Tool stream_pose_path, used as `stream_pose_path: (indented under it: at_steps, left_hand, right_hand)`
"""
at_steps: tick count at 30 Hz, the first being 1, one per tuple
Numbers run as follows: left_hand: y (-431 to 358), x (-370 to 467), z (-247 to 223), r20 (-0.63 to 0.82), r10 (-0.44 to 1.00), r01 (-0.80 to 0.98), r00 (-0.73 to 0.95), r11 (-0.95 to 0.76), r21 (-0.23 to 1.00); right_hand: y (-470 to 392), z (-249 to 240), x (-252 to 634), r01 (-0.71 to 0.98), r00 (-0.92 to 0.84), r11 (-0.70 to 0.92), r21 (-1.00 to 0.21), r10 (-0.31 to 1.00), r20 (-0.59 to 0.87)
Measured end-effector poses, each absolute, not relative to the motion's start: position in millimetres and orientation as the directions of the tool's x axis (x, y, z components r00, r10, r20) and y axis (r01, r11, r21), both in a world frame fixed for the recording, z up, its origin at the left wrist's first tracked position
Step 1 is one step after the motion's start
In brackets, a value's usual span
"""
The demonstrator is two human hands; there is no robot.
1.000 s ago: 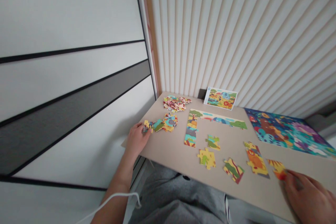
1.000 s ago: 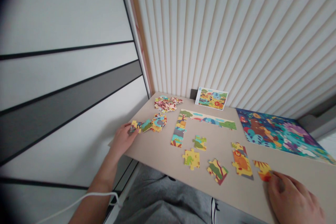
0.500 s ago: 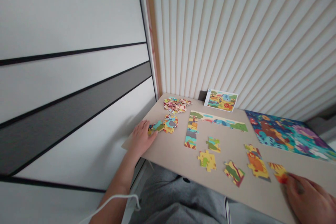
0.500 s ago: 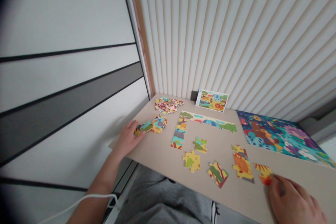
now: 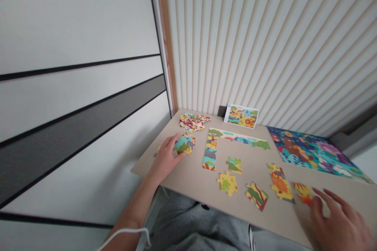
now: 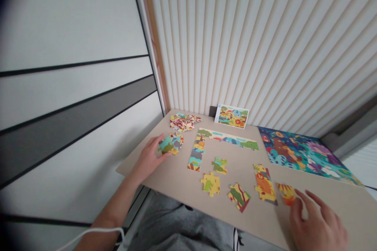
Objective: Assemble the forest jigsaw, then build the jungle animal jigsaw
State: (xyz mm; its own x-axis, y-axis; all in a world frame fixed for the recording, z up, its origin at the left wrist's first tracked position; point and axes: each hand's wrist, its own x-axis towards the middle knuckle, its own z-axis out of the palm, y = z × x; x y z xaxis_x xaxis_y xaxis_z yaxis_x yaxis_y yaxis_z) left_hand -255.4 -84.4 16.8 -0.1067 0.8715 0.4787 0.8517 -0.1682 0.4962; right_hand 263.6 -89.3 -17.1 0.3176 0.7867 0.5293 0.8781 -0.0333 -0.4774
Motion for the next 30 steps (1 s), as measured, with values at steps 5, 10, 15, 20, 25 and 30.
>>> stream_pose_path:
  at_steps: [5,10,15,20,25,30]
  left_hand:
    - [-94.9,-195.0,22.0,0.516,0.856,0.765,-0.041,-0.306,0.567]
    - [-86.8,-142.8,20.3,0.522,0.838,0.722,0.162,-0.461,0.516]
    - [-70.8,-128.7,13.9,0.505,0.815,0.714,0.285,-0.532,0.456]
    - [-67.4,-138.1,-9.2,0.472,0.865,0.820,0.169,-0.389,0.419]
    - [-69.9,-142.1,-18.8,0.431,0.895,0.861,0.112,-0.304,0.407]
    - [-70.1,-142.7,-16.9,0.417,0.901,0.861,0.119,-0.303,0.409]
  right_hand:
    - [-103.7,6.8,170.0,0.696,-0.054,0.323,-0.641,0.914,0.401]
    - [-83.9,29.6,87.6,0.401,-0.282,0.349,-0.847,0.927,0.249]
    - [-29.2,29.5,70.5,0.288,-0.392,0.323,-0.901,0.899,0.197]
    - [2.1,0.9,87.5,0.392,-0.371,0.262,-0.882,0.922,0.109]
    - [7.9,-8.4,129.9,0.575,-0.274,0.255,-0.777,0.955,0.110]
    - [14.0,6.7,160.8,0.595,-0.216,0.198,-0.779,0.973,0.082]
